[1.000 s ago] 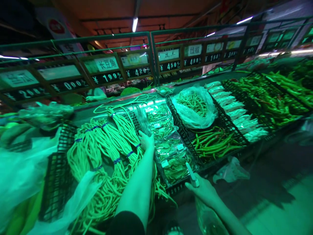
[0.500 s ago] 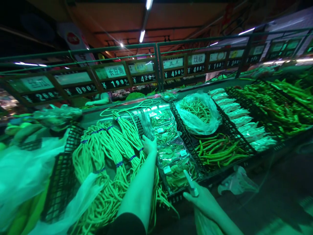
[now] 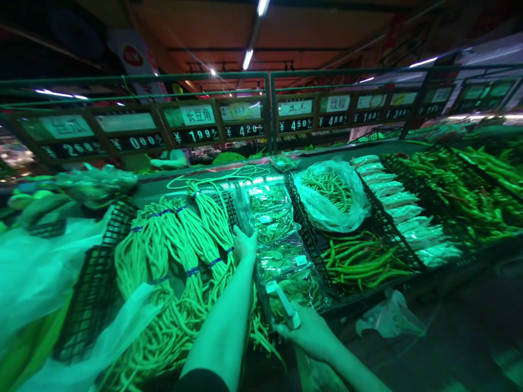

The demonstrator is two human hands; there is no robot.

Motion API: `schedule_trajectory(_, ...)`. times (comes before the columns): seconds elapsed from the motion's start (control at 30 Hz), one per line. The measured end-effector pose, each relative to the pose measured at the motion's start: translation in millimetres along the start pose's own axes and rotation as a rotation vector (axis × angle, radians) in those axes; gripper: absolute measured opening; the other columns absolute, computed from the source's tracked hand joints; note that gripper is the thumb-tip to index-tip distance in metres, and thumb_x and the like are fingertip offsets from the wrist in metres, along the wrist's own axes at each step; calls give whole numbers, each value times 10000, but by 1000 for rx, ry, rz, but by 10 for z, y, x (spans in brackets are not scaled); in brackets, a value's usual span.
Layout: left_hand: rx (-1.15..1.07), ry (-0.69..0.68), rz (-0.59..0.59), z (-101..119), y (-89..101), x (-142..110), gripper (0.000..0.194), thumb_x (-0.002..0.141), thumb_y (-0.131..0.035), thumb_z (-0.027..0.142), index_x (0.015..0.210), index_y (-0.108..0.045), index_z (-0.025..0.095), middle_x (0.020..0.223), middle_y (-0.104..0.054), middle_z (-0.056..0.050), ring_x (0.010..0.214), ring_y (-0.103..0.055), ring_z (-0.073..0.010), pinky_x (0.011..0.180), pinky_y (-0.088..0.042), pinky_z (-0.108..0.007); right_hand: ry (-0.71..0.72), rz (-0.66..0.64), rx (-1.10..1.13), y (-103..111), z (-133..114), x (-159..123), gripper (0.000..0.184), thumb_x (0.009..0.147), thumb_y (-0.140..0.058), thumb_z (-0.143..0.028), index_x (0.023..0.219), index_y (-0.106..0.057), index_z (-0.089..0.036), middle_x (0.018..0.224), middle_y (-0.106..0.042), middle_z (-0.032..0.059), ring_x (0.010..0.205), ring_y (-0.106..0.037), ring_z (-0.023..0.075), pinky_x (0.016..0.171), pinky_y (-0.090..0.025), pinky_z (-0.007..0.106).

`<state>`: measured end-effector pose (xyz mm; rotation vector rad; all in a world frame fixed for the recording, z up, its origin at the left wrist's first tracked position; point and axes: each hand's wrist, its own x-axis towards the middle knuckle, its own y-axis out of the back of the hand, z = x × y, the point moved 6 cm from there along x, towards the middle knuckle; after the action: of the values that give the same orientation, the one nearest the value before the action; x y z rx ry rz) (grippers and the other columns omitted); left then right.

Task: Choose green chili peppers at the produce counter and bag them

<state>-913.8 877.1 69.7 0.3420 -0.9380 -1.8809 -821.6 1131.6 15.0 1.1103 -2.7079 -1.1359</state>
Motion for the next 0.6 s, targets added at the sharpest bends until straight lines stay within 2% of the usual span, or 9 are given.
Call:
schedule_trajectory(0.07, -5, -8, 5, 7, 0, 7, 869, 815, -695, 483, 1476, -308, 73, 1403, -518, -271, 1307, -528, -378, 1018, -494, -460, 13, 45, 44, 164, 106, 58, 421, 796, -641, -451, 1172, -674, -263, 1059, -743, 48, 1026, -674, 268, 835, -473, 311)
schedule_trajectory(0.2, -5, -13, 8, 21, -7, 15, 862, 805, -709, 480, 1463, -328, 73, 1394, -526, -262, 1296, -536, -372, 1011, -494, -451, 20, 183, 188, 699, 435, 167, 477, 838, -580, -506, 1222, -666, -237, 1051, -743, 52, 1044, -663, 279, 886, -482, 347)
schedule_trajectory(0.3, 2, -13, 2, 23, -24, 22, 873, 804, -711, 474, 1470, -316, 71, 1421, -510, -262, 1315, -521, -369, 1025, -486, -444, 66, 219, 323, 904, 459, 256, 618, 830, -593, -521, 1357, -584, -198, 1097, -731, 73, 1094, -643, 291, 932, -471, 371)
schedule_trajectory(0.37, 10, -19, 0, 22, -34, 25, 875, 807, -711, 467, 1472, -308, 66, 1427, -507, -264, 1329, -510, -365, 1038, -479, -440, 94, 197, 366, 852, 320, 324, 715, 820, -615, -519, 1444, -498, -190, 1103, -727, 69, 1092, -641, 284, 933, -471, 374)
schedule_trajectory(0.43, 20, -31, 3, 22, -35, 24, 866, 812, -708, 455, 1472, -304, 66, 1440, -497, -263, 1342, -500, -360, 1051, -472, -433, 105, 139, 337, 676, 97, 393, 751, 804, -647, -508, 1470, -466, -210, 1055, -734, 46, 1037, -653, 269, 915, -474, 370)
schedule_trajectory(0.53, 30, -49, 6, 22, -21, 12, 849, 819, -707, 425, 1471, -304, 61, 1436, -505, -260, 1336, -510, -353, 1049, -477, -423, 130, 29, 238, 363, -257, 474, 642, 776, -693, -493, 1358, -584, -246, 1001, -737, 25, 960, -660, 256, 876, -473, 350)
schedule_trajectory(0.6, 32, -53, 5, 20, -7, 3, 835, 821, -707, 408, 1466, -311, 55, 1411, -527, -264, 1305, -539, -358, 1034, -488, -428, 152, -5, 199, 259, -384, 514, 532, 769, -702, -492, 1238, -664, -244, 989, -738, 32, 935, -658, 257, 846, -470, 338)
